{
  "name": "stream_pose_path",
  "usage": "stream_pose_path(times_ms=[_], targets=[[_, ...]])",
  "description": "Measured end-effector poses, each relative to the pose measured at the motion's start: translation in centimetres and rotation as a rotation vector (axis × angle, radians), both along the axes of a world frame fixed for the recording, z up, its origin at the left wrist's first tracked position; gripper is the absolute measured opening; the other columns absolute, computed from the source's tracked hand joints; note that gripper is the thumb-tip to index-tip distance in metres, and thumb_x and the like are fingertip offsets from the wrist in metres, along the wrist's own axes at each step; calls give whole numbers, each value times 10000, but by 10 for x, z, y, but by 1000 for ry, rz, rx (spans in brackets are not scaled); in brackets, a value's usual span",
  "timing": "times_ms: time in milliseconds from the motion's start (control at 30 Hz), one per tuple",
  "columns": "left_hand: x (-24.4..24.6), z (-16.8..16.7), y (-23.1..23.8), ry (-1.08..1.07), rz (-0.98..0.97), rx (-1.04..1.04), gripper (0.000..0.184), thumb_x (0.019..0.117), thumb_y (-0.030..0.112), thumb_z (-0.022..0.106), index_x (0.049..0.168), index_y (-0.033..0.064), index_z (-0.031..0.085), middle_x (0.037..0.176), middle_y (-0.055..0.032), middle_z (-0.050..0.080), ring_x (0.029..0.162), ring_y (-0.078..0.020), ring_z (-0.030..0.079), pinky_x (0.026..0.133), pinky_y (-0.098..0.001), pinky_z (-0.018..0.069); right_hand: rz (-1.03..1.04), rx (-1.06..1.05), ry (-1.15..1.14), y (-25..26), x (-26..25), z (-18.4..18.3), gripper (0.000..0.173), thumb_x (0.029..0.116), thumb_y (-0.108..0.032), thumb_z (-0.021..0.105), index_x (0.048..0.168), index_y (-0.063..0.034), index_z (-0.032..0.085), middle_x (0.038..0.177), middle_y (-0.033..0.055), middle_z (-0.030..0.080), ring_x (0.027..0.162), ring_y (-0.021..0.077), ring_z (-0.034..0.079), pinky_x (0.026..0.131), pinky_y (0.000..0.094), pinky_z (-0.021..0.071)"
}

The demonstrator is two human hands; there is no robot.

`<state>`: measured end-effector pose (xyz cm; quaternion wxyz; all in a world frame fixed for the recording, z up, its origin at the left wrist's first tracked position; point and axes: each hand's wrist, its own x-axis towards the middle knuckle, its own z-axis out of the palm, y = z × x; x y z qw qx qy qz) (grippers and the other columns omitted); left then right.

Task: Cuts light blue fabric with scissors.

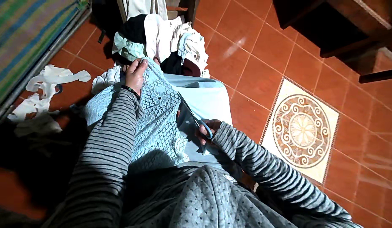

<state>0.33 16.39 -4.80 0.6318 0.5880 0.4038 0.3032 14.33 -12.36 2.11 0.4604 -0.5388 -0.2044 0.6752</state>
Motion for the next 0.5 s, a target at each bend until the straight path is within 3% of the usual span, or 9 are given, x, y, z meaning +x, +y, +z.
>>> stream_pose_path(times_ms=[100,200,500], targets=[[0,0,0,-6,3,-4,340,1094,232,458,1297,-16,572,1257,-105,609,1159,-71,561,1036,-284,441,15,-54,-14,7,0,7,159,1036,-127,517,933,-115,637,727,-54,720,559,-13,637,491,119,484],[0,2,-1,-19,3,1,331,1094,217,456,1292,-21,572,1244,-103,611,1148,-67,563,1034,-279,442,48,-129,-88,20,-1,15,241,1070,-169,439,929,-100,623,681,-56,689,488,-27,567,429,116,414],[-2,-2,3,-34,8,3,376,1093,258,453,1335,-10,556,1303,-117,595,1199,-90,552,1062,-297,429,-22,-7,-23,26,-1,-2,200,1024,-108,506,877,-118,641,723,-49,717,536,-16,619,471,118,466]])
